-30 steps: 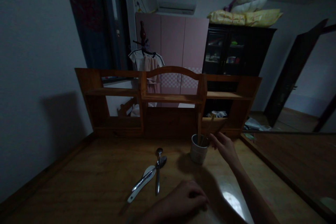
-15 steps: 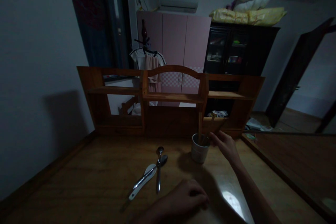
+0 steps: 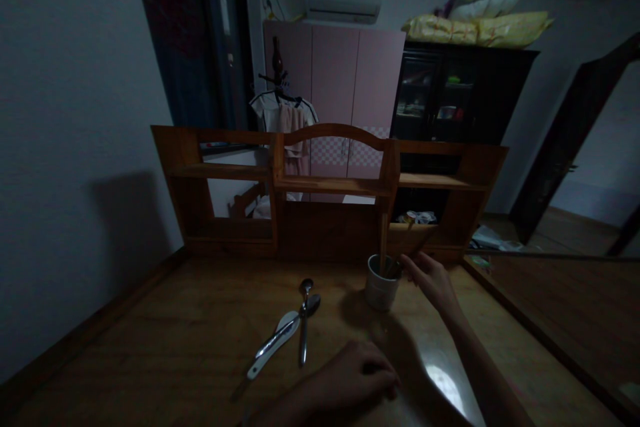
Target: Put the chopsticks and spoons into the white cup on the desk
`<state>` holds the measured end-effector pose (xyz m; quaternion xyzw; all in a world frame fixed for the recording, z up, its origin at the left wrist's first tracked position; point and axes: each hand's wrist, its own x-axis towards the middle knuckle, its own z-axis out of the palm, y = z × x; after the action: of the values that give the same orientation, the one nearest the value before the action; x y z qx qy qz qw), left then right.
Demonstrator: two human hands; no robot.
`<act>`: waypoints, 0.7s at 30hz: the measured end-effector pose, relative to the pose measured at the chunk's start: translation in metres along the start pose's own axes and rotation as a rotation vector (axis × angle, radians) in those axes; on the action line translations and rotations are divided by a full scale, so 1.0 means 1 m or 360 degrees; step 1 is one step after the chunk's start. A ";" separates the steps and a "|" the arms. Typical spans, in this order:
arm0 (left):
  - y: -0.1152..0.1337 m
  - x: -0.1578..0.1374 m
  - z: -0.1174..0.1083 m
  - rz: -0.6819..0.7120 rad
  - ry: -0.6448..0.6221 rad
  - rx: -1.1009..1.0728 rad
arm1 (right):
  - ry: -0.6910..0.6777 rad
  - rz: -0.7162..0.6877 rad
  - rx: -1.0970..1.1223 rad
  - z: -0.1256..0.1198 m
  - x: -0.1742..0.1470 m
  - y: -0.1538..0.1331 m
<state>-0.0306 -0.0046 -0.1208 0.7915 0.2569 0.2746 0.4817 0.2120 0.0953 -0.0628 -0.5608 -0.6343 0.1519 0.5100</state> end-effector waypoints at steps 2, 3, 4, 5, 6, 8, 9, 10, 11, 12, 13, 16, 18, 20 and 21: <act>0.000 0.000 0.000 -0.0004 0.0002 -0.0004 | 0.0029 0.0029 0.0001 0.001 0.002 0.002; 0.000 0.000 0.001 -0.0010 0.0000 -0.0007 | 0.0047 0.0046 0.0004 0.002 0.003 0.003; 0.000 0.000 0.001 -0.0021 -0.0003 -0.0016 | 0.0062 0.0063 0.0012 0.004 0.005 0.004; -0.001 0.000 0.001 -0.0035 -0.0009 -0.0030 | 0.0073 0.0081 0.0030 0.006 0.007 0.005; -0.001 0.000 0.002 -0.0046 -0.0014 -0.0042 | 0.0080 0.0098 0.0059 0.009 0.009 0.007; -0.002 0.000 0.002 -0.0048 -0.0008 -0.0051 | 0.0088 0.0136 0.0137 0.016 0.013 0.011; -0.003 0.000 0.003 -0.0040 0.0007 -0.0042 | 0.0098 0.0158 0.0174 0.020 0.014 0.012; -0.003 0.000 0.003 -0.0032 0.0017 -0.0029 | 0.0115 0.0179 0.0204 0.023 0.015 0.014; -0.004 0.000 0.003 -0.0030 0.0023 -0.0019 | 0.0139 0.0201 0.0225 0.026 0.016 0.015; -0.004 0.000 0.002 -0.0034 0.0020 -0.0013 | 0.0167 0.0219 0.0240 0.028 0.016 0.015; -0.004 0.000 0.002 -0.0041 0.0008 -0.0008 | 0.0196 0.0235 0.0250 0.030 0.016 0.016; -0.003 -0.001 0.002 -0.0041 -0.0017 0.0017 | 0.0270 0.0269 0.0268 0.034 0.017 0.015; -0.003 -0.001 0.001 -0.0036 -0.0023 0.0028 | 0.0308 0.0289 0.0271 0.037 0.018 0.015; -0.002 -0.001 0.001 -0.0044 -0.0028 0.0028 | 0.0343 0.0309 0.0266 0.039 0.019 0.016; -0.002 -0.001 0.001 -0.0049 -0.0034 0.0029 | 0.0357 0.0317 0.0261 0.040 0.020 0.017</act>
<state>-0.0307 -0.0051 -0.1234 0.7947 0.2664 0.2563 0.4814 0.1916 0.1332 -0.0837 -0.5909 -0.5001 0.1895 0.6041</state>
